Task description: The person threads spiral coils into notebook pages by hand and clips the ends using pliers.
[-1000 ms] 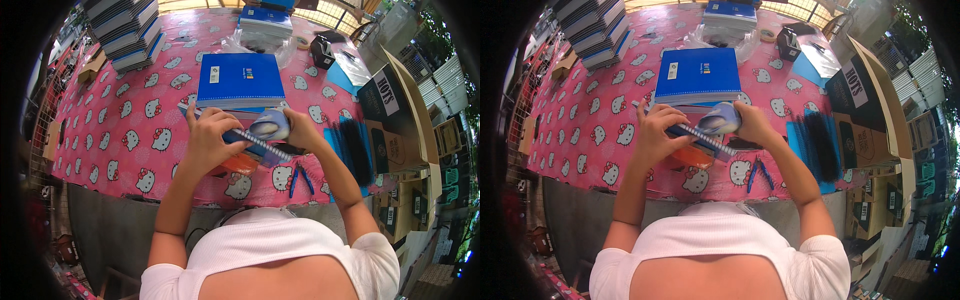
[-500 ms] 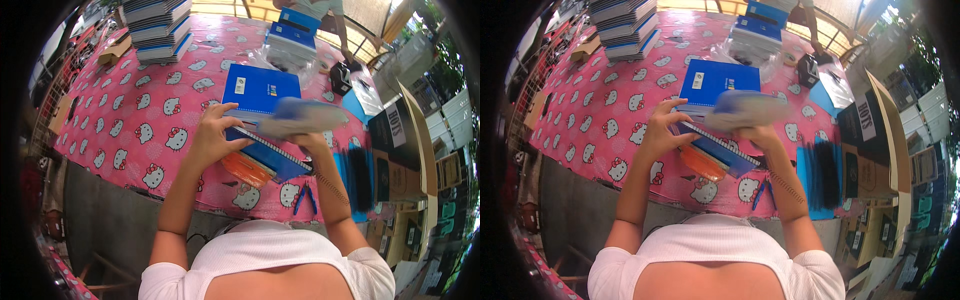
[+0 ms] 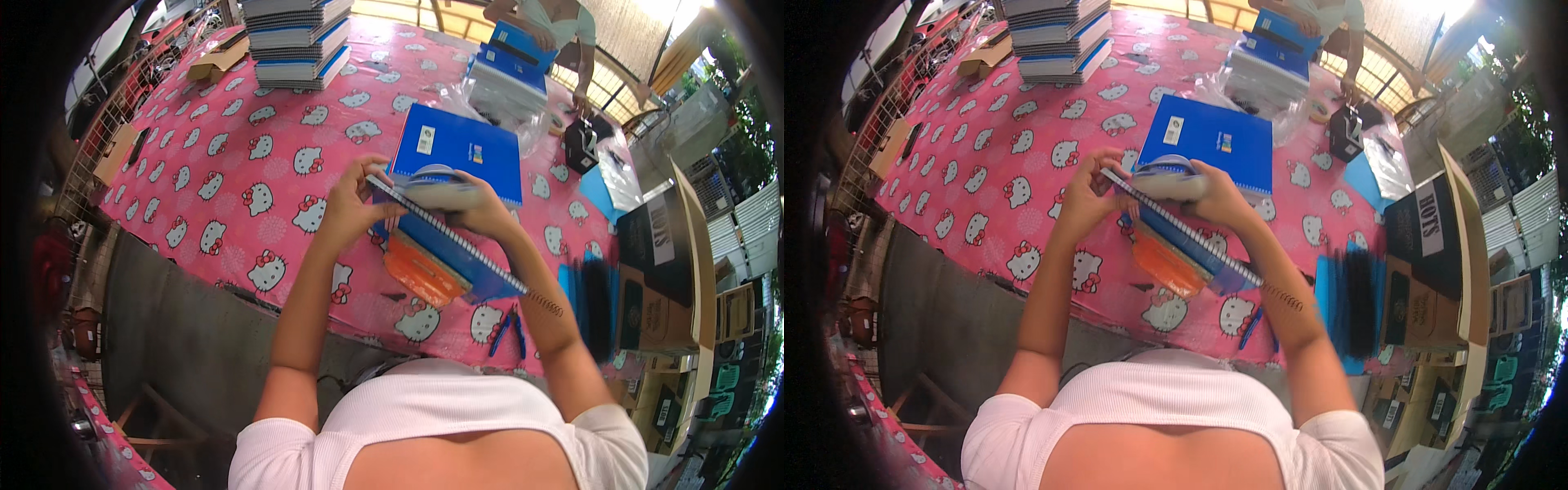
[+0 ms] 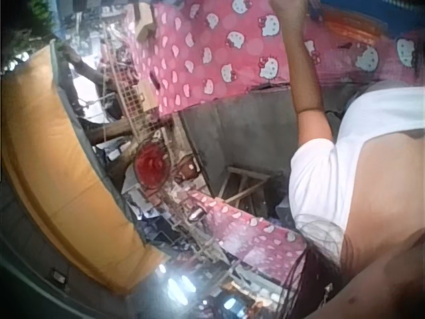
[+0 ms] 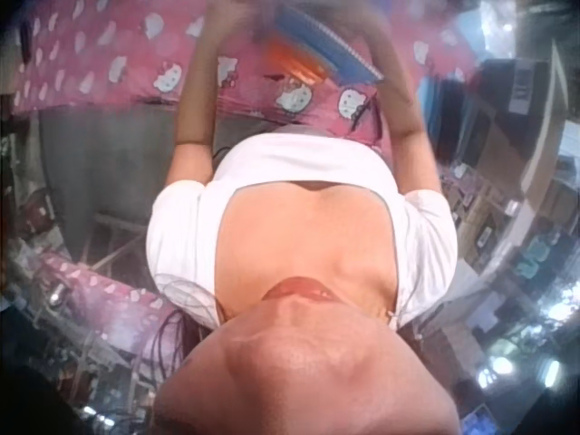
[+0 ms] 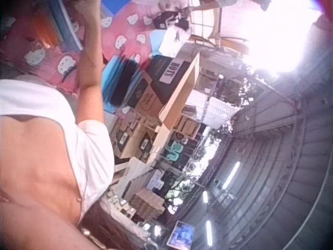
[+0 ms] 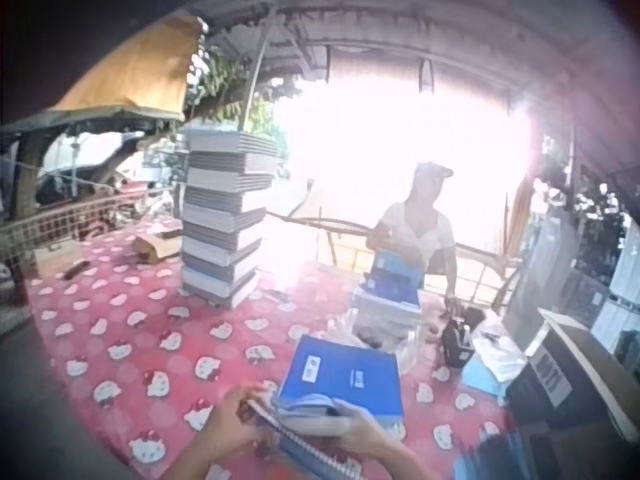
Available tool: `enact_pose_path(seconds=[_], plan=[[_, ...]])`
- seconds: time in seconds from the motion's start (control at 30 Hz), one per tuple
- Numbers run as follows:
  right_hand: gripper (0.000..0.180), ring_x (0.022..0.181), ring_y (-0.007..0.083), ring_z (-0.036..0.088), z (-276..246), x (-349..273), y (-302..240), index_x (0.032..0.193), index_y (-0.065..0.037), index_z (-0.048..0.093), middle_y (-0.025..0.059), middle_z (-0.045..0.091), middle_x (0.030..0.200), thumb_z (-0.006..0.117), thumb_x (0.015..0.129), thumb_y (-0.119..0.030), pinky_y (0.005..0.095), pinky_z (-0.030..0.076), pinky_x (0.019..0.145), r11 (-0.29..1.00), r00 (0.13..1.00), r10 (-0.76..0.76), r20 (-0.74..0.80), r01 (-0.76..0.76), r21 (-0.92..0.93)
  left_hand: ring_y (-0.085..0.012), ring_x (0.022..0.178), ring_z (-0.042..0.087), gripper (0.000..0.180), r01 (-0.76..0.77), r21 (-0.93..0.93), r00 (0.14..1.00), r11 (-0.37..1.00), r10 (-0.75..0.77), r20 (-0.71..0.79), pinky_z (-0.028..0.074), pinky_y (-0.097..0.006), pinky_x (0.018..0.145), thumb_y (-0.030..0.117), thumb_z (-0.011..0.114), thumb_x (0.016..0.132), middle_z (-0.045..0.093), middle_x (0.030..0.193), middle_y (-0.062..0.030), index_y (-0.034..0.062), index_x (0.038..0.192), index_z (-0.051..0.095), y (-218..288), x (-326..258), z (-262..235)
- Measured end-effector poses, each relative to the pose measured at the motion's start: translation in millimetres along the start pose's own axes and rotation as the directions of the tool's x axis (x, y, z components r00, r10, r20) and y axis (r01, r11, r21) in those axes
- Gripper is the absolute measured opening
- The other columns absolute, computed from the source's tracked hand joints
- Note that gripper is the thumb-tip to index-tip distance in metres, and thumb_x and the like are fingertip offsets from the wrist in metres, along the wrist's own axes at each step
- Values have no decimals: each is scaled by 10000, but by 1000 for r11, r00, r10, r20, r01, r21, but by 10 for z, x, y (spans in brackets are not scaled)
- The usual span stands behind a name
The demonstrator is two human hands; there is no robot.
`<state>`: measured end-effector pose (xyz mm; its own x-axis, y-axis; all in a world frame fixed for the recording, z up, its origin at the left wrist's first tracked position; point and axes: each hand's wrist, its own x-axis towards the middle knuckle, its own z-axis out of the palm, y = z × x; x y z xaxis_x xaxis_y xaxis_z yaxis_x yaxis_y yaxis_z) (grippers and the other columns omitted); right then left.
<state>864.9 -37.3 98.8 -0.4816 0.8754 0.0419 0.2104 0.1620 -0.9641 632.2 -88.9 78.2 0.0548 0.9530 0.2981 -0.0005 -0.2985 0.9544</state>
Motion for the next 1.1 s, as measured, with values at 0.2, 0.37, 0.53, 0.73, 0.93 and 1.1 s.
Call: enact_pose_path(seconds=[0.2,0.37,0.53,0.73,0.93,1.1], plan=[[467,850,259,647,164,159,-137,1058,-34,592,102,673,893,744,619,-84,349,494,766,950,979,-186,-81,158,-270,-88,919,575,532,50,-266,999,963,-50,7,483,-227,804,-42,733,739,625,1031,-41,36,1225,530,-33,59,-253],[382,905,295,646,-522,-179,151,1035,-67,585,130,674,929,707,674,-96,388,494,772,896,771,-360,-526,128,-425,-99,878,596,370,142,-211,989,967,-145,3,498,-242,790,-44,713,759,663,980,-57,19,1111,620,-26,-58,-351],[467,975,349,600,-1525,-1148,1414,1075,-60,566,161,632,1026,766,680,-206,442,484,812,426,601,-58,-797,-707,-564,-114,842,613,192,155,-358,985,921,-118,123,504,-257,779,41,733,786,668,904,-49,22,956,647,-18,257,-141],[820,1141,390,473,-503,-2110,1068,1136,42,500,240,483,1213,688,690,-619,491,426,897,253,642,223,-734,-765,-593,-131,765,630,198,-436,-146,898,888,439,-11,525,-241,654,-46,750,738,636,827,-64,27,867,619,948,529,245],[630,993,355,521,138,-2683,975,1214,-23,516,178,523,1021,657,800,-476,455,425,856,165,665,16,-747,-738,-654,-251,812,674,149,-696,236,706,678,706,52,543,-326,690,-68,702,746,690,891,-144,31,841,645,1574,-66,1003],[387,981,339,537,-195,-2753,748,1179,-52,571,181,548,1041,654,827,-190,414,448,812,763,748,177,-640,-515,-391,-226,850,668,179,-274,327,958,904,227,175,529,-291,724,-44,713,732,697,917,-137,9,899,677,403,-394,1466]])
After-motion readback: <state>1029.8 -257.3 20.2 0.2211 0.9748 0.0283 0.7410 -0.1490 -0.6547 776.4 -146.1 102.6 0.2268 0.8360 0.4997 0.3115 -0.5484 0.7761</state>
